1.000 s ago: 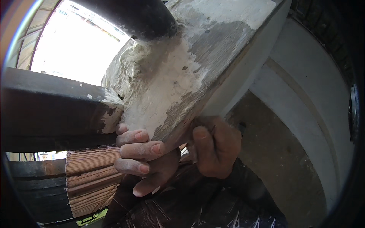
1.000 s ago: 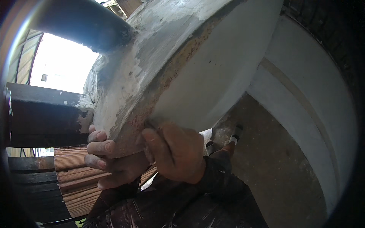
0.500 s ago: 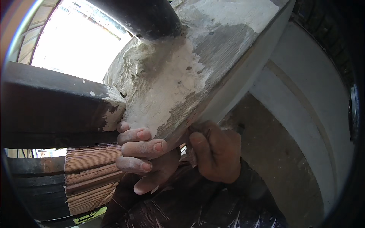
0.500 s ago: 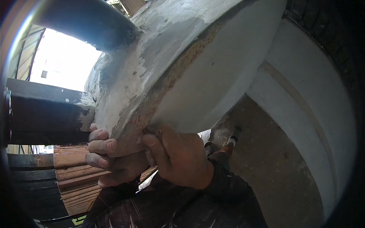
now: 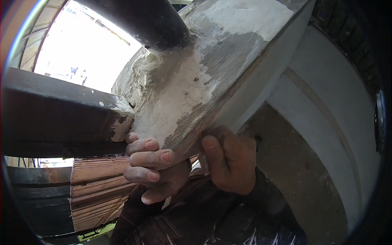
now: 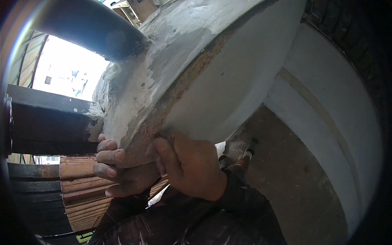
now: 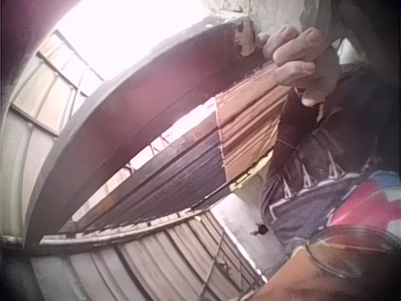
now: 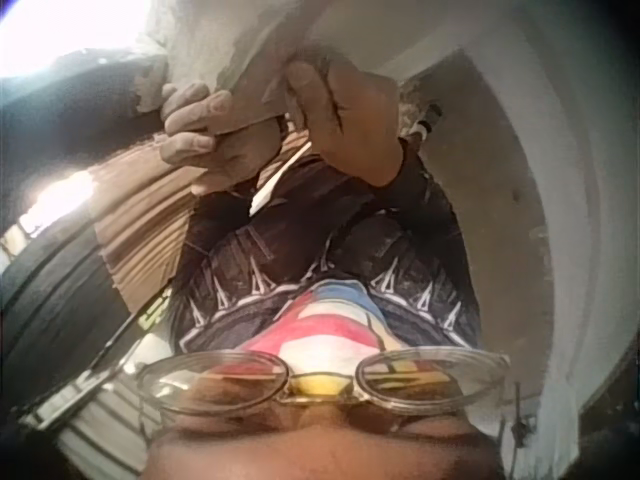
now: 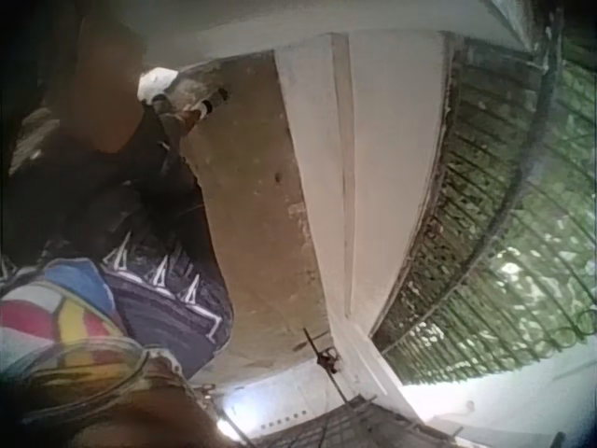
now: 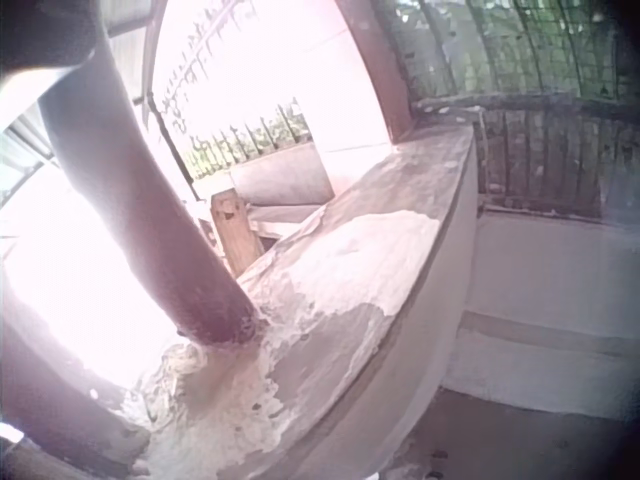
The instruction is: Sand the corner of a plastered wall using sandpaper.
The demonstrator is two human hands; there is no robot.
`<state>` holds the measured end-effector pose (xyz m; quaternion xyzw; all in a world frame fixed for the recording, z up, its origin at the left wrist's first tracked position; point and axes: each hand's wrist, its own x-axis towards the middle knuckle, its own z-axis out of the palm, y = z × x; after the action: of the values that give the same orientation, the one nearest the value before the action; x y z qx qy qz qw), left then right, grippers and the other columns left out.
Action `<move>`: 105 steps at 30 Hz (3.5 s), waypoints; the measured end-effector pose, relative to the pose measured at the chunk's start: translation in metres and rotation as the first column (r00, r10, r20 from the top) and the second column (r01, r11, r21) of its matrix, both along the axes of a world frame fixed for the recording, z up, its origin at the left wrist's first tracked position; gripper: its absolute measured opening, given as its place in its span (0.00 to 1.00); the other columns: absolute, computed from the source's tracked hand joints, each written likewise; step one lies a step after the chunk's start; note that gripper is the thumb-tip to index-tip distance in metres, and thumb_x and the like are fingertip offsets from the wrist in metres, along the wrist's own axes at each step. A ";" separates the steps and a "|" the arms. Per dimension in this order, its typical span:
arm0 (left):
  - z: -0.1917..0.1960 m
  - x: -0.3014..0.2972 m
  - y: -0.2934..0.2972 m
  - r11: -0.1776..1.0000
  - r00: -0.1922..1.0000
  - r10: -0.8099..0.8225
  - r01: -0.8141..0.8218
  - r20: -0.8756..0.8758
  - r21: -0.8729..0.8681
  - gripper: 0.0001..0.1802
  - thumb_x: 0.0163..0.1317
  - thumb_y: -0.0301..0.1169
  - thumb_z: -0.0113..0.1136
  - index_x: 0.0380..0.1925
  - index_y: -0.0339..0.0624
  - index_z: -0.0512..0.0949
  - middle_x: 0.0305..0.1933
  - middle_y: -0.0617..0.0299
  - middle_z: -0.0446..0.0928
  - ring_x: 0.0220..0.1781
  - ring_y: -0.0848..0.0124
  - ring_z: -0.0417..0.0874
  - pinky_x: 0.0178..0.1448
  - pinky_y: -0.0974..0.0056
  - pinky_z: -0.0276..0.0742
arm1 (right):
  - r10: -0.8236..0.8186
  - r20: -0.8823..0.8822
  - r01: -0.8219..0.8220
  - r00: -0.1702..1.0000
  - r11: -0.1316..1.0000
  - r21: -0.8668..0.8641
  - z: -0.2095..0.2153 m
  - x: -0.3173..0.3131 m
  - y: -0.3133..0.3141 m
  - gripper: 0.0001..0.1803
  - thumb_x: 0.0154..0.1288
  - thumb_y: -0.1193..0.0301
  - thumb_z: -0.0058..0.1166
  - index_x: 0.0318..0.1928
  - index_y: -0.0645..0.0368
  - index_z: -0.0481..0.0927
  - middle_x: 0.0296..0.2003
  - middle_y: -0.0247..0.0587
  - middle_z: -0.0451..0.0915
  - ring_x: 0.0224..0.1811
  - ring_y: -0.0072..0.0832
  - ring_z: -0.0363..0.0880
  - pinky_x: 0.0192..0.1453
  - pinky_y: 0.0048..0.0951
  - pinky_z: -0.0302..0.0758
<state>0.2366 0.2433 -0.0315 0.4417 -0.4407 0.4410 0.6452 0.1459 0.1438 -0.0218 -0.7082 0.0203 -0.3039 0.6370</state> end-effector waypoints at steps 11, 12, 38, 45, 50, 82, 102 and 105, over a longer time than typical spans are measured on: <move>0.000 0.000 -0.007 0.998 1.000 0.017 -0.018 -0.004 -0.053 0.29 0.72 0.55 0.17 0.37 0.52 0.68 0.25 0.70 0.76 0.45 0.69 0.74 0.69 0.55 0.55 | 0.034 0.090 -0.016 0.995 0.980 -0.200 -0.011 0.002 -0.006 0.08 0.66 0.71 0.56 0.33 0.63 0.76 0.17 0.46 0.75 0.18 0.41 0.78 0.21 0.37 0.72; 0.001 0.001 -0.006 0.999 1.000 0.027 -0.027 0.002 -0.047 0.28 0.72 0.55 0.18 0.37 0.52 0.68 0.26 0.70 0.75 0.45 0.69 0.74 0.69 0.55 0.55 | 0.031 0.171 0.009 0.985 0.974 -0.227 -0.014 0.005 -0.006 0.07 0.66 0.72 0.55 0.34 0.65 0.79 0.17 0.45 0.76 0.17 0.37 0.79 0.21 0.34 0.72; -0.003 -0.007 0.016 0.996 0.995 0.090 -0.091 -0.035 -0.023 0.22 0.69 0.53 0.34 0.36 0.47 0.68 0.37 0.66 0.69 0.49 0.67 0.72 0.62 0.50 0.63 | -0.177 0.367 0.346 0.913 0.812 -0.470 -0.034 0.048 -0.101 0.05 0.55 0.73 0.60 0.27 0.55 0.76 0.19 0.36 0.73 0.21 0.30 0.77 0.26 0.35 0.76; -0.008 -0.005 0.015 0.997 0.996 0.083 -0.083 -0.043 0.009 0.18 0.70 0.49 0.38 0.41 0.49 0.70 0.41 0.66 0.70 0.50 0.66 0.75 0.55 0.52 0.70 | -0.163 0.432 0.404 0.887 0.729 -0.553 -0.047 0.032 -0.082 0.07 0.56 0.70 0.58 0.34 0.58 0.81 0.31 0.48 0.80 0.36 0.39 0.83 0.38 0.44 0.80; -0.007 -0.001 0.012 0.997 0.997 0.075 -0.074 -0.034 0.018 0.16 0.71 0.47 0.40 0.44 0.50 0.71 0.44 0.66 0.71 0.50 0.66 0.77 0.51 0.53 0.74 | -0.061 0.206 0.173 0.977 0.791 -0.587 -0.048 0.031 -0.089 0.09 0.57 0.69 0.56 0.37 0.59 0.80 0.32 0.44 0.79 0.35 0.38 0.82 0.37 0.43 0.80; -0.013 -0.008 0.038 0.992 1.000 -0.017 0.019 -0.016 0.124 0.26 0.72 0.53 0.29 0.43 0.43 0.68 0.46 0.63 0.68 0.58 0.63 0.69 0.73 0.46 0.57 | -0.069 0.375 0.195 0.924 0.931 -0.309 -0.044 0.055 -0.107 0.09 0.46 0.72 0.58 0.31 0.61 0.79 0.25 0.39 0.76 0.24 0.33 0.78 0.27 0.38 0.78; -0.026 -0.005 0.053 0.983 0.998 0.056 -0.049 -0.032 0.176 0.20 0.72 0.47 0.36 0.50 0.46 0.69 0.51 0.68 0.69 0.63 0.67 0.68 0.66 0.51 0.65 | 0.025 0.435 0.268 0.900 0.755 -0.598 -0.034 0.025 -0.075 0.14 0.50 0.72 0.56 0.39 0.61 0.81 0.32 0.42 0.81 0.30 0.36 0.81 0.34 0.39 0.79; -0.025 -0.007 0.054 0.980 0.998 0.053 -0.046 -0.035 0.192 0.20 0.72 0.47 0.36 0.50 0.47 0.70 0.52 0.68 0.69 0.64 0.67 0.68 0.64 0.51 0.67 | 0.233 -0.086 -0.245 0.969 0.844 -0.477 -0.066 0.045 -0.138 0.12 0.45 0.78 0.59 0.35 0.59 0.81 0.28 0.38 0.78 0.28 0.31 0.80 0.30 0.31 0.79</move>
<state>0.2301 0.2975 -0.0565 0.5211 -0.4567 0.4037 0.5973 0.1909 0.0059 -0.0877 -0.8455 -0.1369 -0.2089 0.4720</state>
